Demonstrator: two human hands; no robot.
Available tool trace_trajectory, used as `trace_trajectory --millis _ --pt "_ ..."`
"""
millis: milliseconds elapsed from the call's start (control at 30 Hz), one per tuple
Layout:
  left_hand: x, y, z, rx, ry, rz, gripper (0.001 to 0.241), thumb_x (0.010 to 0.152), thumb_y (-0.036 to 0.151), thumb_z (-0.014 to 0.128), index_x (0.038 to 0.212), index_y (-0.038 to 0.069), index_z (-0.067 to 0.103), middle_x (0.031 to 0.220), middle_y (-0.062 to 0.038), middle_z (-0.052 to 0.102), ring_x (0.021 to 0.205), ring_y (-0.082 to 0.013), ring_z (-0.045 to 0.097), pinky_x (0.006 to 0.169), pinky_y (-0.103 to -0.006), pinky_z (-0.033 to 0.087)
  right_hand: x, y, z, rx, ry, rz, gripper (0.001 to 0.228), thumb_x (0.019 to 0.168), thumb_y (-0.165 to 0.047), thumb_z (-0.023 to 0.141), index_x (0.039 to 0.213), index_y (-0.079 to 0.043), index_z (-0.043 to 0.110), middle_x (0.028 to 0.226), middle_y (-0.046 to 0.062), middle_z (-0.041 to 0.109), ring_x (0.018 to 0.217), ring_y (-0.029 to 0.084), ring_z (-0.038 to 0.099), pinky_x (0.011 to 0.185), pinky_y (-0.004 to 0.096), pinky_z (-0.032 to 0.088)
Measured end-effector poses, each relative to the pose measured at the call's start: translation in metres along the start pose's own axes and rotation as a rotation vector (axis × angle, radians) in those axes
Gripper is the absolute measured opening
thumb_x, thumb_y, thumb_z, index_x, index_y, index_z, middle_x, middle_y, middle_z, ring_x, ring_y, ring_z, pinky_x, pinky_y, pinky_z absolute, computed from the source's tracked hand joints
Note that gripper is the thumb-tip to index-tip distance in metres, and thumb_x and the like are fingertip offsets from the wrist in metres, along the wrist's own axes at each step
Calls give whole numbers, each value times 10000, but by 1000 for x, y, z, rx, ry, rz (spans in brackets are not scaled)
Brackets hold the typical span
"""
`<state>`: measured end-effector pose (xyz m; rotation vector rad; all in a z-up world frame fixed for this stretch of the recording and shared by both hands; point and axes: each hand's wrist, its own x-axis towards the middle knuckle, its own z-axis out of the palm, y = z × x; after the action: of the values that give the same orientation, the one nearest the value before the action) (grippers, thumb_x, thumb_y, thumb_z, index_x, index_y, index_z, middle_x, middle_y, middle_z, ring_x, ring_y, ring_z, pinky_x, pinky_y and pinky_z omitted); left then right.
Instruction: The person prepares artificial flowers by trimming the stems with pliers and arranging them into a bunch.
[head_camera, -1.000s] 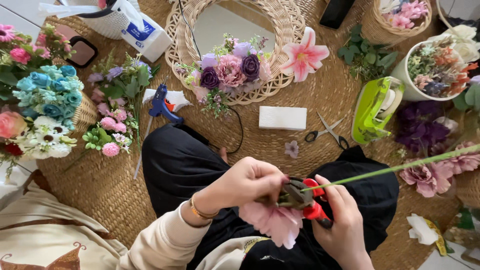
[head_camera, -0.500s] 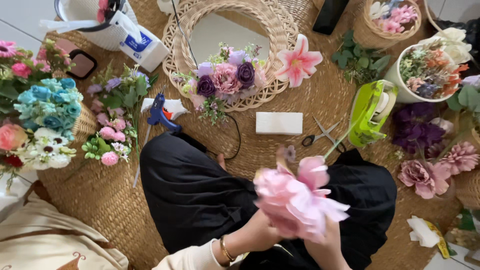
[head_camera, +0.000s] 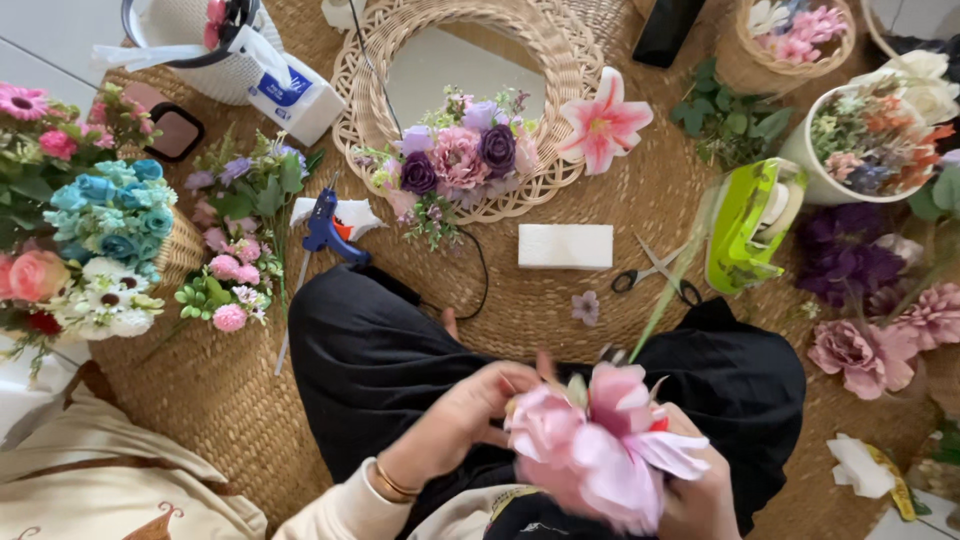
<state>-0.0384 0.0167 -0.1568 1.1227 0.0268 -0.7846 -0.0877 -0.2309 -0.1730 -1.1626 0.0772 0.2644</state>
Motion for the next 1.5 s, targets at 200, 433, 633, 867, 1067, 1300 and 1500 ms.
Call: trace_trajectory --millis 200,433,633,867,1067,1300,1500 --pt "-3 32 18 -534 -173 151 859 786 628 575 1407 70 374 1313 -78 519 1191 -167 516 1077 -332 367 -17 -32 37 -1313 217 -300 646 670 -110 649 1310 -142 560 968 -4 622 739 156 638 664 229 487" --pt "-11 39 27 -134 148 235 423 724 185 776 1071 91 552 1003 -17 636 870 -67 579 774 -204 454 -20 -44 42 -1356 296 -365 553 722 -64 656 1269 -125 603 956 33 599 820 146 623 781 231 476" --pt "-10 37 29 -120 208 279 398 757 240 773 1057 90 561 1055 -27 650 917 -67 591 801 -206 466 -27 -49 32 -1381 316 -348 515 755 -41 657 1261 -130 616 995 37 592 816 124 613 784 212 473" --pt "-3 36 28 -181 140 258 509 745 361 764 1093 63 542 1179 -106 637 1056 -157 605 900 -266 465 -28 -52 28 -1365 271 -304 457 776 -110 684 1229 -108 624 1000 32 611 846 111 649 804 205 484" --pt "-12 72 38 -308 -145 219 257 836 202 669 993 66 518 936 -14 572 907 -96 553 896 -262 458 -27 -61 30 -1423 181 -317 471 779 -112 669 1245 -111 602 1018 45 594 882 145 628 791 229 488" --pt "-9 62 -9 -60 323 195 489 856 254 450 1304 73 528 1431 -58 511 1340 -167 444 1081 -320 272 -33 -52 14 -1472 68 -308 497 748 -97 659 1241 -131 606 1015 73 578 801 188 621 720 266 505" --pt "14 49 -1 400 -65 29 187 912 206 595 766 100 643 734 31 679 675 -14 528 605 -185 413 -31 -43 4 -1560 -71 -363 581 701 -151 655 1277 -162 577 1018 71 569 828 206 616 706 317 485"
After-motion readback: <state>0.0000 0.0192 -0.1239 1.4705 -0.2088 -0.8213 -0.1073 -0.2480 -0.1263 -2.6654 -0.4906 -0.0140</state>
